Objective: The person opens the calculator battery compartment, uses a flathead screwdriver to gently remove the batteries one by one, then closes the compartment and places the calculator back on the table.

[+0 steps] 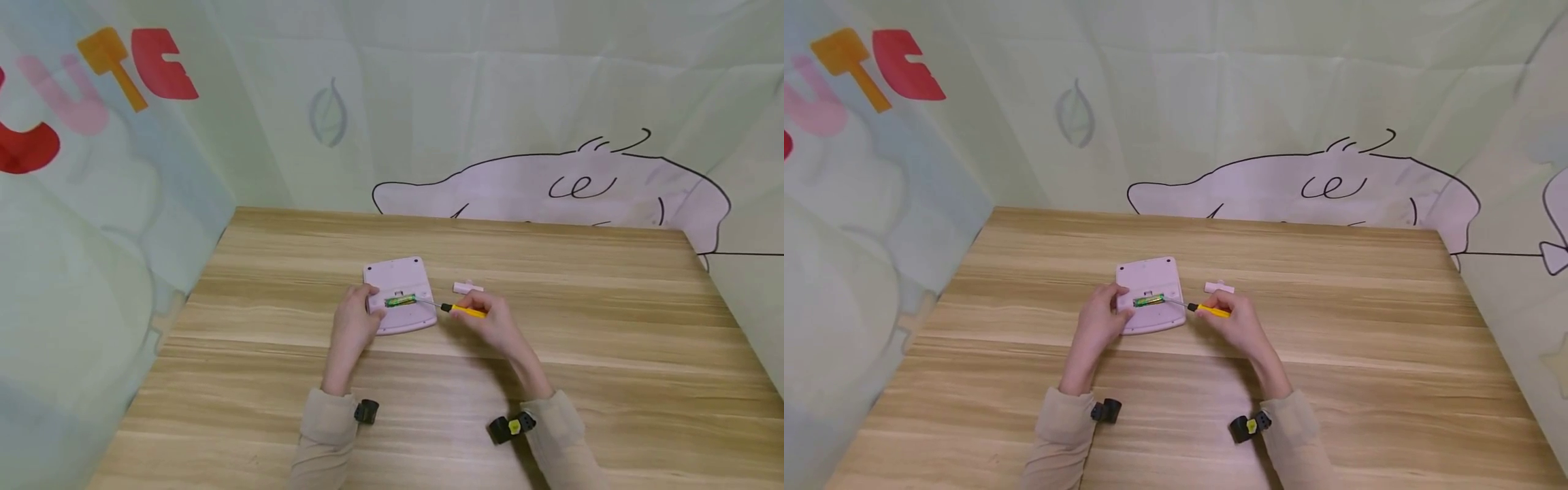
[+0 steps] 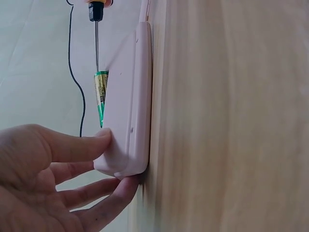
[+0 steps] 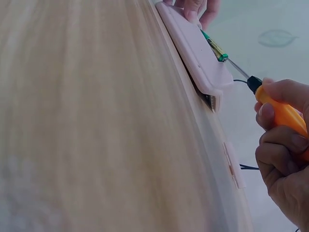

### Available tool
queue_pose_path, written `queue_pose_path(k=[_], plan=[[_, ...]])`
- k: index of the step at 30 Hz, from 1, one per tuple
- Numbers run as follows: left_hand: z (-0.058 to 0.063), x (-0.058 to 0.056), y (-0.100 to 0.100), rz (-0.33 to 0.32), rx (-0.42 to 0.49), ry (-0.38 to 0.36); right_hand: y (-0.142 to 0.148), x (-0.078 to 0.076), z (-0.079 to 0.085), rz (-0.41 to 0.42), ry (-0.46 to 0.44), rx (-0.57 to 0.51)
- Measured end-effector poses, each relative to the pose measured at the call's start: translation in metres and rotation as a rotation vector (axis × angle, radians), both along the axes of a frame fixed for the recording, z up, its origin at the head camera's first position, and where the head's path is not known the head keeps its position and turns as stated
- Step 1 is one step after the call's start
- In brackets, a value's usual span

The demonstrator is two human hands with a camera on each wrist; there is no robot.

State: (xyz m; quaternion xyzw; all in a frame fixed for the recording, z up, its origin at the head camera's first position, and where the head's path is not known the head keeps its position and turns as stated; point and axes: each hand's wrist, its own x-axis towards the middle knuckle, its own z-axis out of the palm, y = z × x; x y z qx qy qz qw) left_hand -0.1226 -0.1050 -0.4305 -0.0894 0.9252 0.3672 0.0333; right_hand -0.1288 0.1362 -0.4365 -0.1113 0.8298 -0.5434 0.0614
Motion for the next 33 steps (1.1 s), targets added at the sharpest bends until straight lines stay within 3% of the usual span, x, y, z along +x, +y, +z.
queue_pose_path(k=[4,7,15,33], plan=[[0.001,-0.001,0.0,-0.003,-0.002,-0.007,-0.004,0.007,0.015,0.0,0.001,0.011],[0.001,-0.001,-0.001,-0.007,-0.004,-0.01,-0.004,0.006,0.013,-0.002,-0.001,0.021],[0.001,-0.002,-0.002,-0.005,0.007,-0.009,0.003,-0.005,-0.018,-0.017,-0.01,0.0],[-0.001,-0.001,-0.003,-0.002,0.024,0.004,0.0,-0.002,-0.019,-0.021,0.065,0.09]])
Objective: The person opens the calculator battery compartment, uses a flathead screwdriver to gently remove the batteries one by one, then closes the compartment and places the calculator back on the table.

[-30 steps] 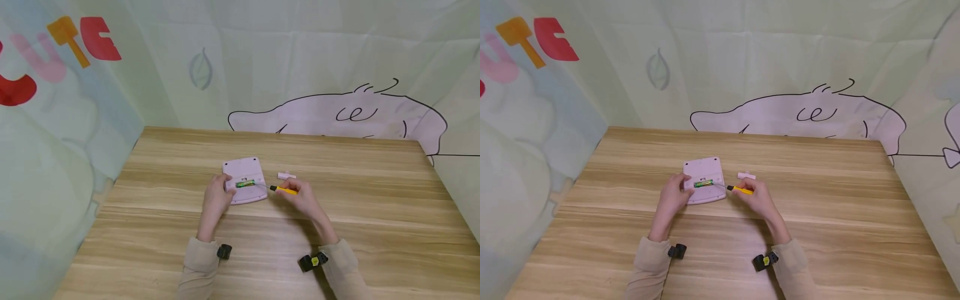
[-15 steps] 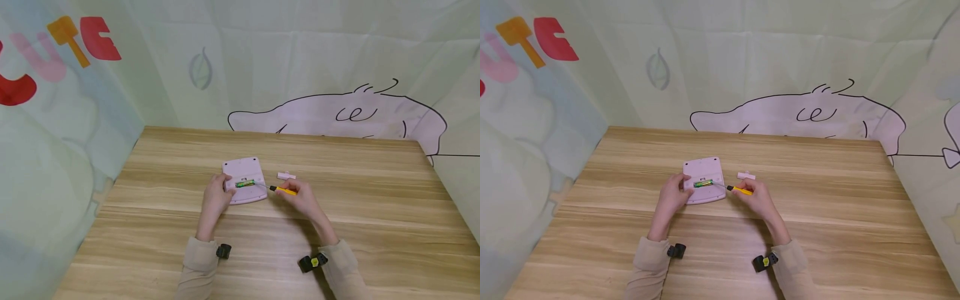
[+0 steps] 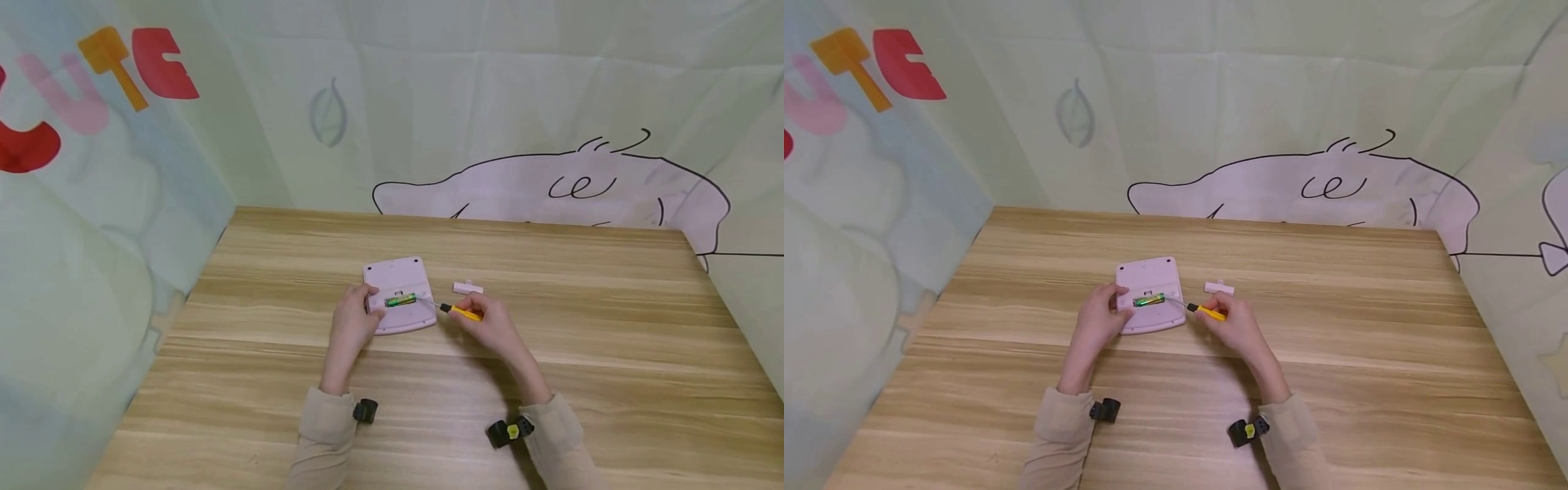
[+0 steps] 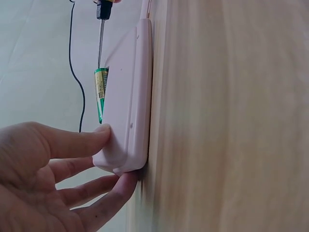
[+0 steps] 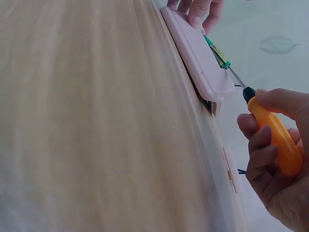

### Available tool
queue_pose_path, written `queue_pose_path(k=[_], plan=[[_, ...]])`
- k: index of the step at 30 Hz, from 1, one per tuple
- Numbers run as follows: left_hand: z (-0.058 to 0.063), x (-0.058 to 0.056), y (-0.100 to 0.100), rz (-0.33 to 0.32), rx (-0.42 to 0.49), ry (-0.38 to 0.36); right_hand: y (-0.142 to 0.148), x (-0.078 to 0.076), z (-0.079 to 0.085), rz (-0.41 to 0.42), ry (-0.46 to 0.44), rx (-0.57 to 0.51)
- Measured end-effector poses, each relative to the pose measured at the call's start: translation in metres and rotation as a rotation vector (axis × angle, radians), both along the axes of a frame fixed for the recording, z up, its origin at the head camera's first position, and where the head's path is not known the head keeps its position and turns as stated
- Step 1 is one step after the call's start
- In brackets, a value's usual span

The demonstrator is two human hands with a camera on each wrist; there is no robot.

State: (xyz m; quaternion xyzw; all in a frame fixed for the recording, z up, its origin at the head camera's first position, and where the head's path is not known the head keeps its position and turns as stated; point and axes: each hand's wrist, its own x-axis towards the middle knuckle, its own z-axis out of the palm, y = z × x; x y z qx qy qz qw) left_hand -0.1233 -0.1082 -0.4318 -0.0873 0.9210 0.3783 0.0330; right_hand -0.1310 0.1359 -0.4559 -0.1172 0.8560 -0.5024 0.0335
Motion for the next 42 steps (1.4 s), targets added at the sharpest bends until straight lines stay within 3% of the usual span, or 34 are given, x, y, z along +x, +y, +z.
queue_pose_path(k=[16,26,42], plan=[[-0.0013,-0.0011,0.0002,-0.004,-0.005,0.002,-0.0017,0.0042,0.002,-0.017,0.033,0.147],[-0.0008,0.0,-0.0005,-0.001,0.002,0.001,-0.0008,0.0053,0.0022,-0.018,0.116,0.189],[-0.0005,-0.0011,0.0001,-0.004,-0.005,-0.002,0.0002,0.0083,0.0045,-0.02,0.114,0.216]])
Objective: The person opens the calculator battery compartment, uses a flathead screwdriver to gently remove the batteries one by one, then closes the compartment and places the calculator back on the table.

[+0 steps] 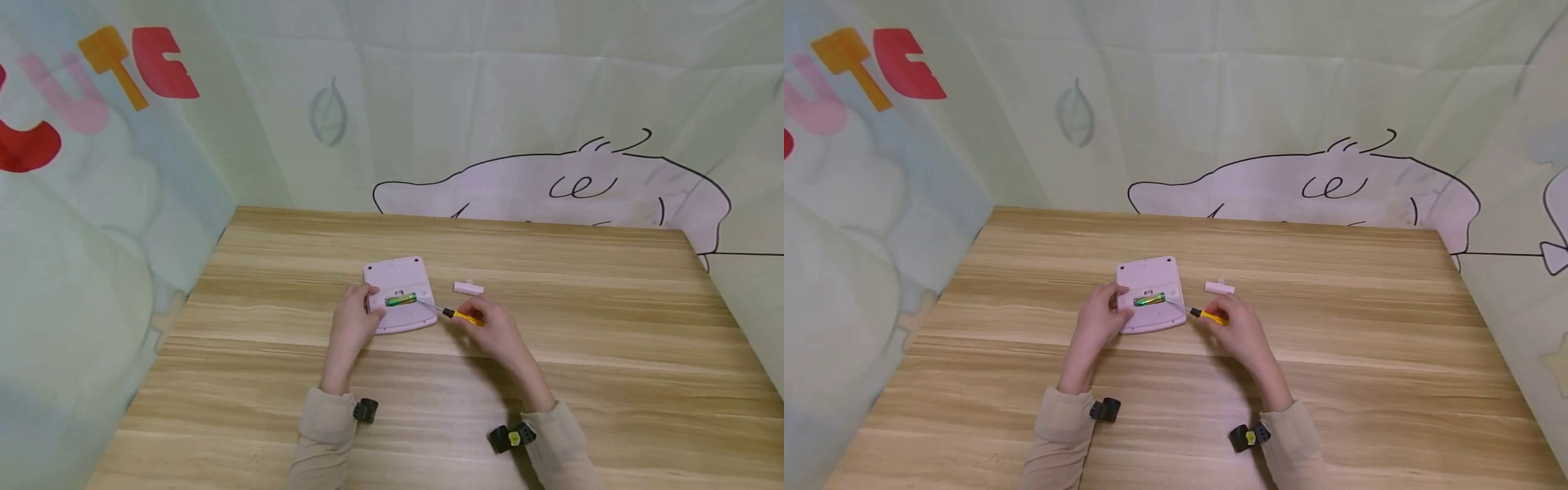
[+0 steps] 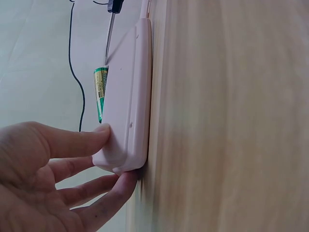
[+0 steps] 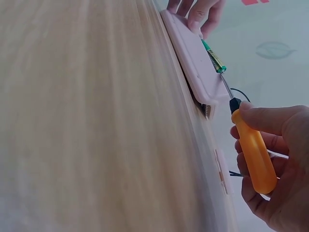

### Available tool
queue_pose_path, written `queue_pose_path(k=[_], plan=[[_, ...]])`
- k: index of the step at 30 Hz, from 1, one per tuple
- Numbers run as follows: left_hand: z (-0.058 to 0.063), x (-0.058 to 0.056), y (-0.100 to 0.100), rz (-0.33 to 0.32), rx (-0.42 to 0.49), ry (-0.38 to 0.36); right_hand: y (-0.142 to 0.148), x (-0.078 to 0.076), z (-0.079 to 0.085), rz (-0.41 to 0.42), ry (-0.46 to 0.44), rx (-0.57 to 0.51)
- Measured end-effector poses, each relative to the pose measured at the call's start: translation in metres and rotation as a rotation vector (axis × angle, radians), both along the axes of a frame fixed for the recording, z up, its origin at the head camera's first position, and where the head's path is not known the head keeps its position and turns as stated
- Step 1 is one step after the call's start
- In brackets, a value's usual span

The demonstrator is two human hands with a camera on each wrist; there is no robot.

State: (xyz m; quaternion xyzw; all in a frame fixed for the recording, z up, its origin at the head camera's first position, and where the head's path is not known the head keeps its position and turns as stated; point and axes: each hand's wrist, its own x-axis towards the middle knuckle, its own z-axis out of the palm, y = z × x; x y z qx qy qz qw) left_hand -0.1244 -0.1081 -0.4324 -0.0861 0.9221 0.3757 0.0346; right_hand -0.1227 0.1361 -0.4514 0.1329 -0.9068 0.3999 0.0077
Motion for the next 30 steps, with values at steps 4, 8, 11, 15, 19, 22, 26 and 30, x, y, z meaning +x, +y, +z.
queue_pose_path(k=[4,8,11,15,19,22,26,30], plan=[[0.0,0.0,0.0,-0.002,0.004,0.0,0.002,0.001,0.0,-0.004,-0.006,-0.001],[0.001,0.0,0.0,-0.002,0.01,-0.004,0.004,0.003,0.0,-0.017,-0.013,0.001],[0.001,0.0,0.0,-0.002,0.012,-0.004,0.006,0.004,0.0,-0.026,-0.013,0.004],[0.001,0.001,0.0,-0.001,0.01,0.001,0.009,0.005,-0.002,-0.037,-0.004,0.004],[0.002,0.002,0.0,-0.001,0.009,0.004,0.011,0.007,-0.003,-0.05,-0.003,0.003],[0.002,0.002,0.0,0.002,0.013,0.001,0.014,0.008,-0.003,-0.06,-0.009,0.003],[0.002,0.002,0.0,0.004,0.012,-0.001,0.018,0.008,-0.004,-0.069,-0.015,0.003],[0.002,0.001,0.0,0.001,0.008,-0.001,0.023,0.009,-0.005,-0.079,-0.02,0.001]])
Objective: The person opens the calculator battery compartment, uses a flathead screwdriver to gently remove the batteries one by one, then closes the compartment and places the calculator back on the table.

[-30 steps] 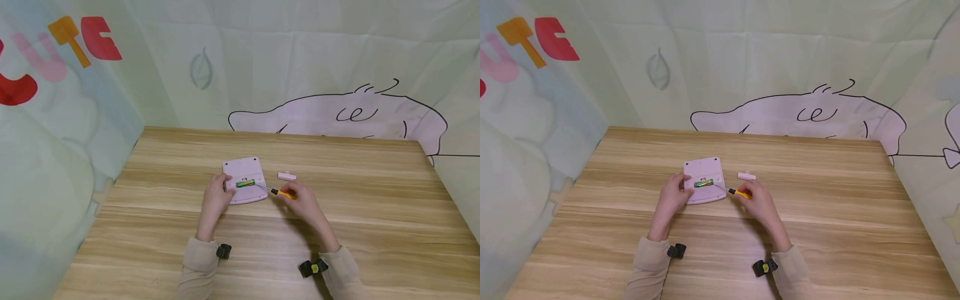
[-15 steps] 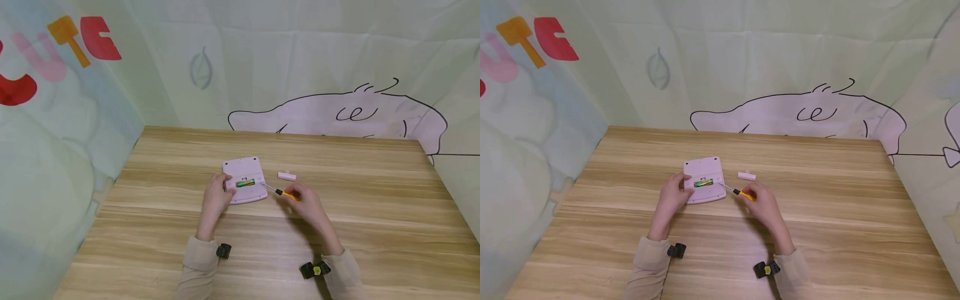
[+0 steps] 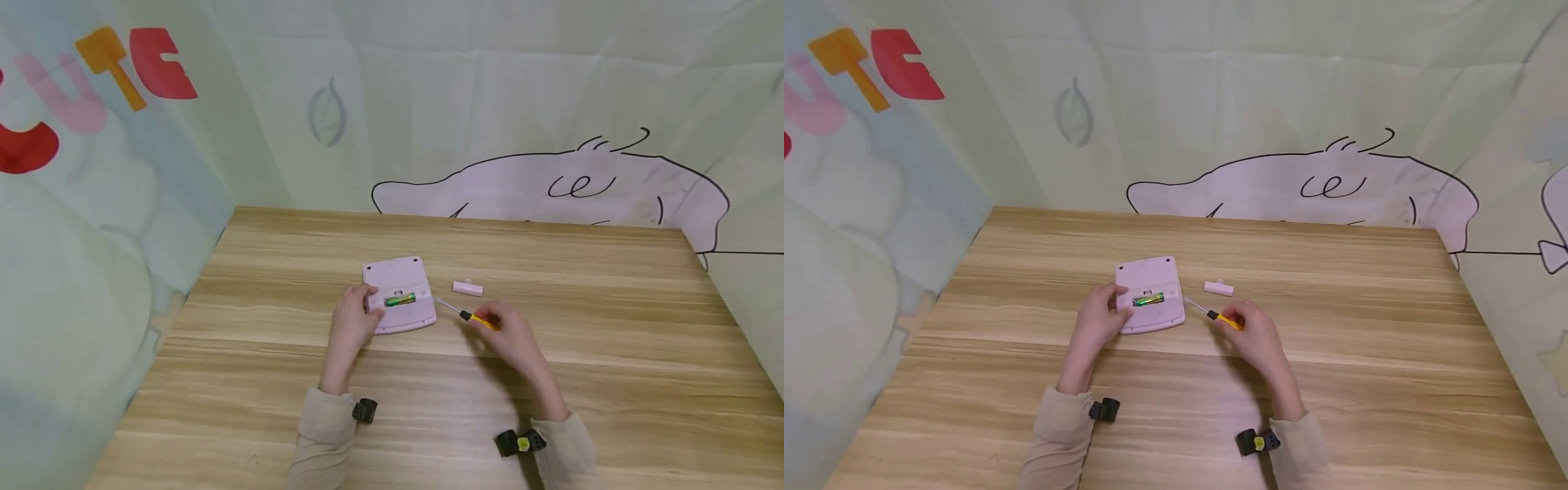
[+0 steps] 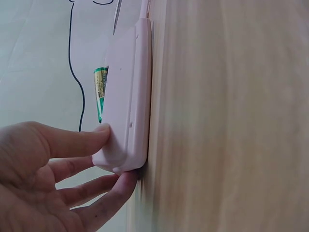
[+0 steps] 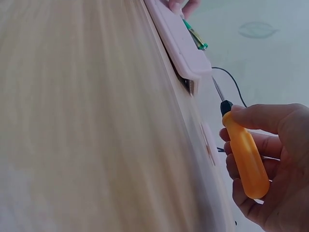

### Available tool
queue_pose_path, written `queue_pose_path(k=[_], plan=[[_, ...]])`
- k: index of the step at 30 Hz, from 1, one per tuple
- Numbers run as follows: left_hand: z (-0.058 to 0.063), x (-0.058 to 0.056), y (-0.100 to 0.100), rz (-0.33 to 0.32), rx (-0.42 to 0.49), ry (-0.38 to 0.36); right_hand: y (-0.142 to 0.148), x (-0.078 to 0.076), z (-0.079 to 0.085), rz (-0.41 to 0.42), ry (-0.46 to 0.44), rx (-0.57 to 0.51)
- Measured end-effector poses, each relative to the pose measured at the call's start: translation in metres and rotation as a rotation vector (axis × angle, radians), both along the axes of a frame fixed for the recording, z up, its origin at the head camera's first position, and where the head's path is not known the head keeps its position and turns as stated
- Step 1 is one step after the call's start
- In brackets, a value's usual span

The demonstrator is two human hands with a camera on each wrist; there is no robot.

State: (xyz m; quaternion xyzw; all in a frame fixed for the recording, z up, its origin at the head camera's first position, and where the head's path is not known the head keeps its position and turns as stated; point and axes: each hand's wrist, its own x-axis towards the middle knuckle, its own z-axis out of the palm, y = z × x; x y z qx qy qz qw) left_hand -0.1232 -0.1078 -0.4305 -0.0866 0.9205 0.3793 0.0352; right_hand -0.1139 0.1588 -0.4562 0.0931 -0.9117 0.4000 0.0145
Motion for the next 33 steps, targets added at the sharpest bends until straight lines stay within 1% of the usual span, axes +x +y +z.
queue_pose_path(k=[10,16,23,33], plan=[[0.0,0.0,0.0,0.007,0.0,-0.015,0.014,0.001,-0.001,-0.044,-0.031,-0.03],[0.0,-0.001,0.001,0.006,-0.003,0.005,0.021,0.0,-0.001,-0.065,-0.04,-0.036],[0.001,0.0,0.0,0.003,0.01,-0.011,0.029,0.0,0.002,-0.098,-0.068,-0.046],[0.0,0.0,0.0,0.002,0.01,-0.003,0.041,0.0,0.0,-0.178,-0.082,-0.092]])
